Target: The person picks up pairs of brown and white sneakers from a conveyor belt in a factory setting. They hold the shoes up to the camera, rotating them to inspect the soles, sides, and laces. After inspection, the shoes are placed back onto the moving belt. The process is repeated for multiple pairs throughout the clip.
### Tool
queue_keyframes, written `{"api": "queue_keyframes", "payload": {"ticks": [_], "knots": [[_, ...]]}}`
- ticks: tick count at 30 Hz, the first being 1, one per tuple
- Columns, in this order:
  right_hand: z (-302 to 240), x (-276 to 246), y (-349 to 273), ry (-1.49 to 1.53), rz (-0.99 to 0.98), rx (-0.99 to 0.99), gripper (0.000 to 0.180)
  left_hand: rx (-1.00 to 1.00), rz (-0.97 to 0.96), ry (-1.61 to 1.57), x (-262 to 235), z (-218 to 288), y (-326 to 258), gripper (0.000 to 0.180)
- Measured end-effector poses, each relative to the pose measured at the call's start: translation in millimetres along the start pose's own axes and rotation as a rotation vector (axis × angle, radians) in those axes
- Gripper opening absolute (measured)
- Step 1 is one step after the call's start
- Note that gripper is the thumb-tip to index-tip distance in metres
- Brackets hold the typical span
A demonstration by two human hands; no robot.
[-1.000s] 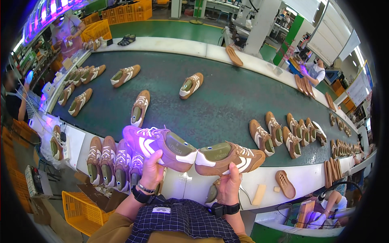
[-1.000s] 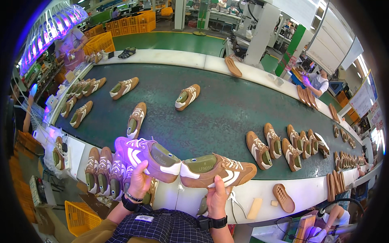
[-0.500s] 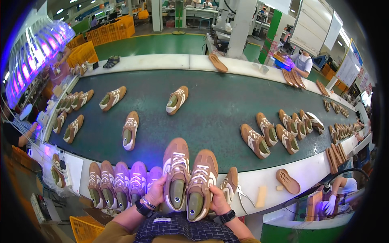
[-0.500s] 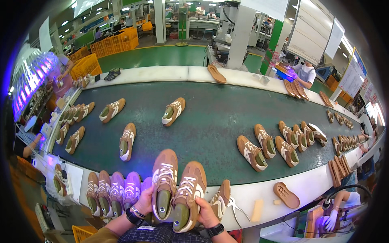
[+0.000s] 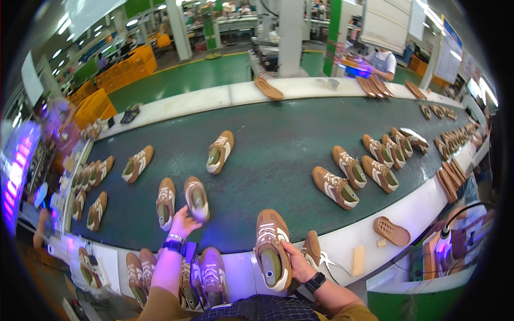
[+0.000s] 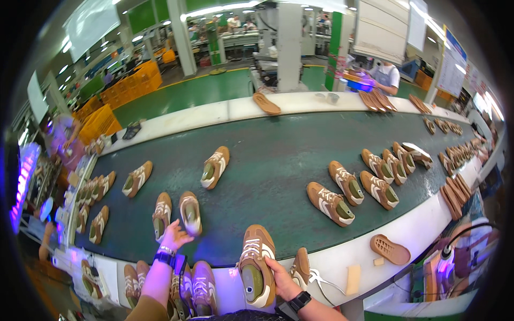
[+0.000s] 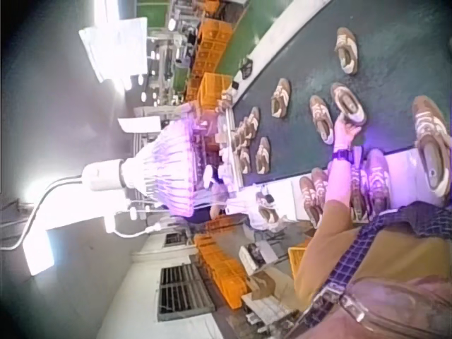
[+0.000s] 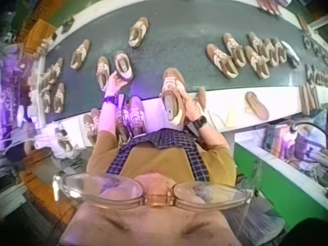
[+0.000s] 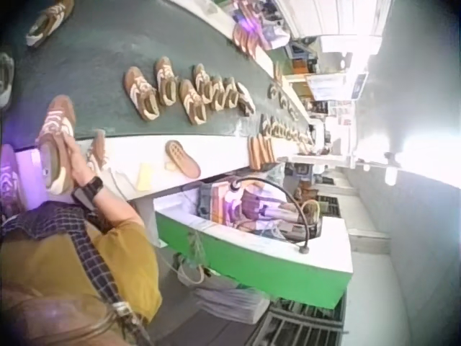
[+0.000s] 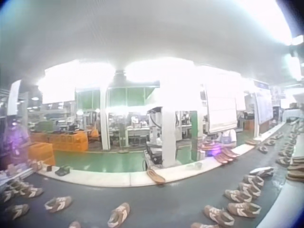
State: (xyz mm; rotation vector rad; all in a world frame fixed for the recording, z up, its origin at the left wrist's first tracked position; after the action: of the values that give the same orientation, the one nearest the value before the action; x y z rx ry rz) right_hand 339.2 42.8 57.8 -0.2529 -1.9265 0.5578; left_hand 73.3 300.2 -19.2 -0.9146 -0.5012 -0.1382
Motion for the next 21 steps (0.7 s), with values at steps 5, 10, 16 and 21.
{"api": "queue_keyframes", "payload": {"ticks": [5, 10, 16, 21], "knots": [[-62, 24, 51, -0.089, -0.134, -0.026, 0.049, -0.013, 0.110, 0.200, -31, -29, -2, 0.097], [-161, 73, 200, -0.144, -0.283, -0.321, 0.041, 0.133, 0.226, 0.276, -7, -64, -36, 0.051], [-234, 48, 281, -0.651, 0.362, -0.604, 0.030, 0.231, 0.099, 0.257, 60, -97, -92, 0.024], [-261, 6, 163, -1.473, 0.569, -1.027, 0.046, 0.175, 0.085, 0.230, 58, -134, -114, 0.024]]}}
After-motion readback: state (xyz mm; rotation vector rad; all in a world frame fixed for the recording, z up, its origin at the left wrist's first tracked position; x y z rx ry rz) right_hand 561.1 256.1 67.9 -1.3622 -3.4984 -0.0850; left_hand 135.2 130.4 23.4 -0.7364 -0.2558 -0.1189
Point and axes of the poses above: each hand's wrist, its own y-axis towards the middle knuckle, its own x-axis out of the palm, z = x × y, the point moved 4 cm from there along y, towards the middle knuckle, and after that the axes turned 6 degrees about -x, right-handed, at the moved point
